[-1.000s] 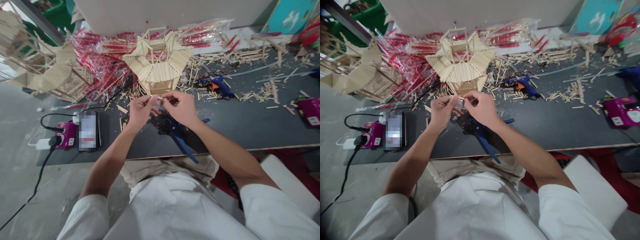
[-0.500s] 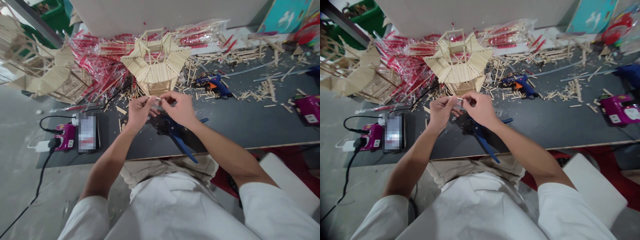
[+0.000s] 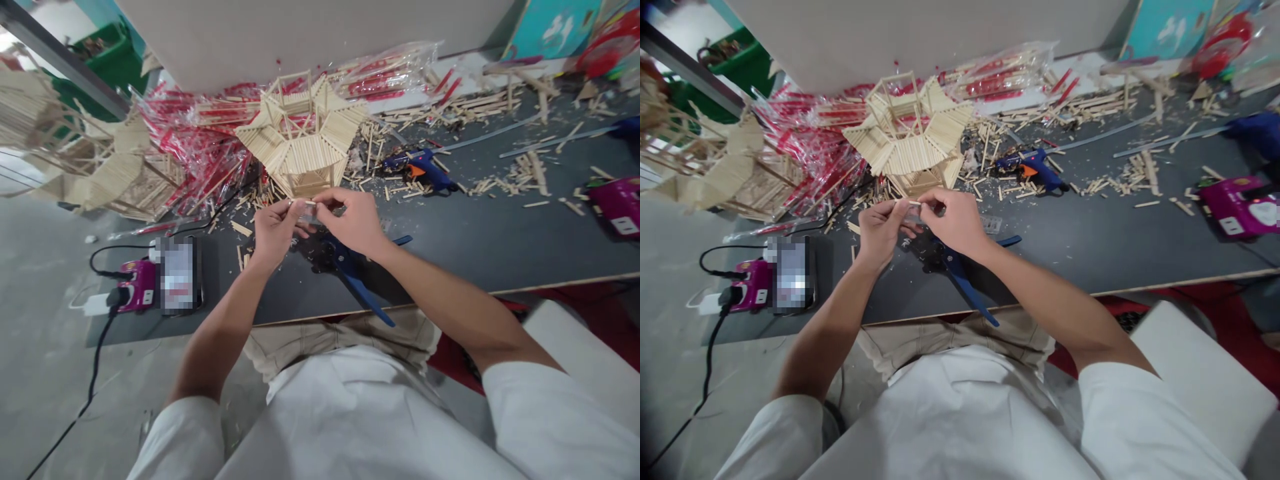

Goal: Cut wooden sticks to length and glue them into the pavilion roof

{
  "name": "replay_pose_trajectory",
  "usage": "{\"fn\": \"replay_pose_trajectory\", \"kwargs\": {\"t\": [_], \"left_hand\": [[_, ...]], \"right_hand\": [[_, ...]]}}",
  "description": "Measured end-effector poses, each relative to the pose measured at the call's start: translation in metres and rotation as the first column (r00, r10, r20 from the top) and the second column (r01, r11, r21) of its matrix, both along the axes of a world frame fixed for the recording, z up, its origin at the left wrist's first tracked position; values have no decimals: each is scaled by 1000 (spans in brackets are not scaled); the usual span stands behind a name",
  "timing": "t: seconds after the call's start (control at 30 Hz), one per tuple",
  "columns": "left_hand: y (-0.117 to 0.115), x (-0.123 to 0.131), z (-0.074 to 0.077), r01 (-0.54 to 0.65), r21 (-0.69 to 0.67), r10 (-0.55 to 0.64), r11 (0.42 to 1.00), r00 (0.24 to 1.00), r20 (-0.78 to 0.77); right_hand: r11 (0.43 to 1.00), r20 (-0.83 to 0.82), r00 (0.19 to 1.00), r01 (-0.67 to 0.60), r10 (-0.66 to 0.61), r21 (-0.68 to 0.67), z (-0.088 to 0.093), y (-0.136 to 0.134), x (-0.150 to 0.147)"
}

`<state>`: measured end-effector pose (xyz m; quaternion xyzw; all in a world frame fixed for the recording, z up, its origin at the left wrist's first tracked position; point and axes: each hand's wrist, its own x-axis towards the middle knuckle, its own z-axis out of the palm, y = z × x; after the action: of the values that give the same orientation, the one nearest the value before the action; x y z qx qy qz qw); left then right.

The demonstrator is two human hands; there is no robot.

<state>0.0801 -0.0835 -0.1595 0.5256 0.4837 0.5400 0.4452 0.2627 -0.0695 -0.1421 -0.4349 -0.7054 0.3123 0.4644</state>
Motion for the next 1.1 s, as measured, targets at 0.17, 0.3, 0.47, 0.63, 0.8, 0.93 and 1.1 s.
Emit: {"fn": "replay_pose_trajectory", "kwargs": {"t": [0.17, 0.3, 0.47, 0.63, 0.8, 0.93, 1.1], "left_hand": [[0, 1, 0, 2, -14, -1, 1000, 1000, 22], [-1, 1, 0, 7, -18, -6, 1000, 999, 34], [-1, 1, -1, 26, -23, -24, 999, 998, 53], [0, 1, -3, 31, -23, -29, 999, 996, 83], [0, 2, -6, 6, -45, -2, 999, 996, 92], [0, 5, -8, -7, -32, 12, 999, 990, 138], [-3, 11, -7, -52, -23, 55, 998, 981, 188]], "right_hand": [[999, -19, 1000, -7, 7, 38, -4, 2, 0], [999, 4, 1000, 4, -5, 46, -4, 2, 1], [997, 14, 1000, 17, -19, 77, -4, 3, 0], [998, 25, 999, 25, -27, 54, -2, 2, 0], [999, 50, 998, 28, -30, 37, 0, 1, -1], [991, 151, 981, 115, -125, 75, 1, 1, -3], [986, 180, 971, 147, -159, 79, 4, 0, -4]]}}
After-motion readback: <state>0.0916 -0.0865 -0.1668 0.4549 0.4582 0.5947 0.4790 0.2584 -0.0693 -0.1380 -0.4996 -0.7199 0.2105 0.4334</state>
